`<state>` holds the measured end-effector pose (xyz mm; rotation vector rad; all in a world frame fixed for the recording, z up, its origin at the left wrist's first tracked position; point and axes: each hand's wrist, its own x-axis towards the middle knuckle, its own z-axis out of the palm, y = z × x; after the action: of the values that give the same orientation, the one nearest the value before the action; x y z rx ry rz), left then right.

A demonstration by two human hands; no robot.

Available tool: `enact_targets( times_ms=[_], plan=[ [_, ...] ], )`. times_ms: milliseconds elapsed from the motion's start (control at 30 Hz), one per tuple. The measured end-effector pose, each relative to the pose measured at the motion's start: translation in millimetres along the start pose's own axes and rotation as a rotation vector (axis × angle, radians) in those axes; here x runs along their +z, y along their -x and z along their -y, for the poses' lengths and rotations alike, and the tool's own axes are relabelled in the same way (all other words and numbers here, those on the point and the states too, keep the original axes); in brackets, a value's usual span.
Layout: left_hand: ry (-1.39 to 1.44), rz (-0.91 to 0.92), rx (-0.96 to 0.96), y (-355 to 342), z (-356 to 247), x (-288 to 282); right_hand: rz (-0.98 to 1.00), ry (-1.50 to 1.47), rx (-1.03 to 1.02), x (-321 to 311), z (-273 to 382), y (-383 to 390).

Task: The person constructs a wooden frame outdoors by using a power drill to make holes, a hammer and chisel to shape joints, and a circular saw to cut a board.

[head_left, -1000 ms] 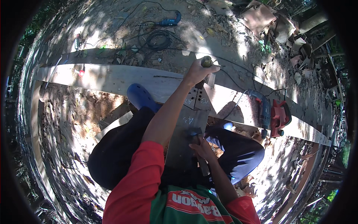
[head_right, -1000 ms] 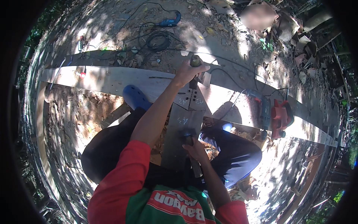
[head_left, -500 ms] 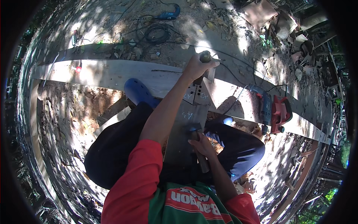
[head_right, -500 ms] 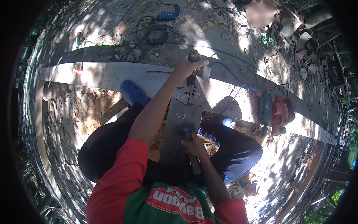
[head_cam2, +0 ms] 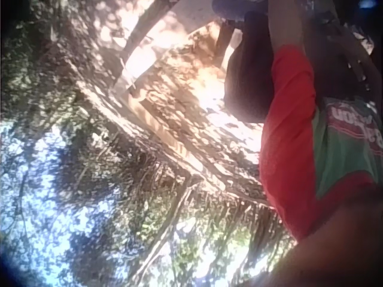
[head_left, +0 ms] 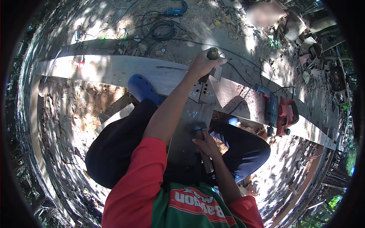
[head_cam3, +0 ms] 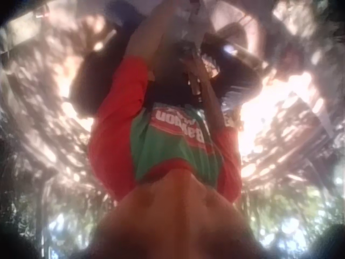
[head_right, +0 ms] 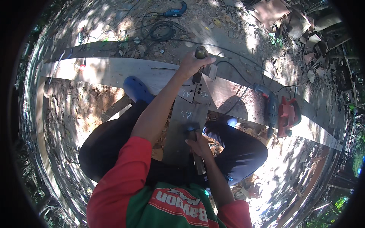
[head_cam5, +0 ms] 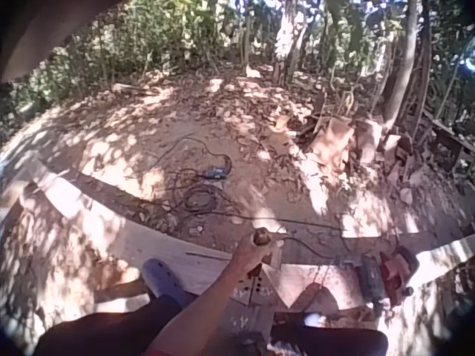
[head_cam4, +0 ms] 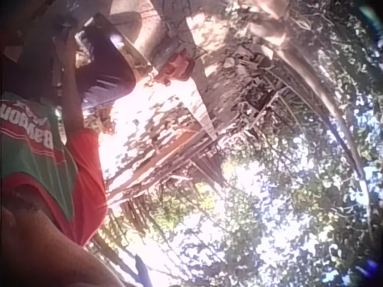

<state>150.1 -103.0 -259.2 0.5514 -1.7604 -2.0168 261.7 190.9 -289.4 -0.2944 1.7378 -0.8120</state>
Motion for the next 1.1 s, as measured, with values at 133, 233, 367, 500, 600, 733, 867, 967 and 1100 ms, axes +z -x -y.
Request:
enact_targets(
  times_ms=[133,233,367,500,600,733,867,967,1100],
  plan=[
    [-0.003,0.003,-0.006,-2,1,1,-0.017,0.0,0.019,0,3,2],
    [-0.024,-0.001,-0.019,-3,1,1,-0.03,-0.026,0.013,1,1,2],
    [-0.022,-0.015,-0.015,-4,3,0,-0.023,-0.008,0.027,0,10,4],
    [-0.039,-0.01,-0.03,-1,-2,-2,-0.043,0.001,0.008,1,11,5],
    [-0.04,-0.009,-0.032,-2,-3,-1,-0.042,-0.007,0.006,0,12,6],
    [-0.034,-0.024,-0.036,-2,-1,2,-0.043,0.016,-0.013,0,10,5],
    [-0.035,-0.022,-0.019,-3,1,2,-0.046,0.0,-0.006,1,12,6],
    [-0.046,-0.024,-0.037,-2,-1,3,-0.046,0.023,0.006,0,12,6],
    [-0.091,-0.011,-0.055,-2,0,1,-0.034,0.027,0.014,1,14,6]
  ],
)
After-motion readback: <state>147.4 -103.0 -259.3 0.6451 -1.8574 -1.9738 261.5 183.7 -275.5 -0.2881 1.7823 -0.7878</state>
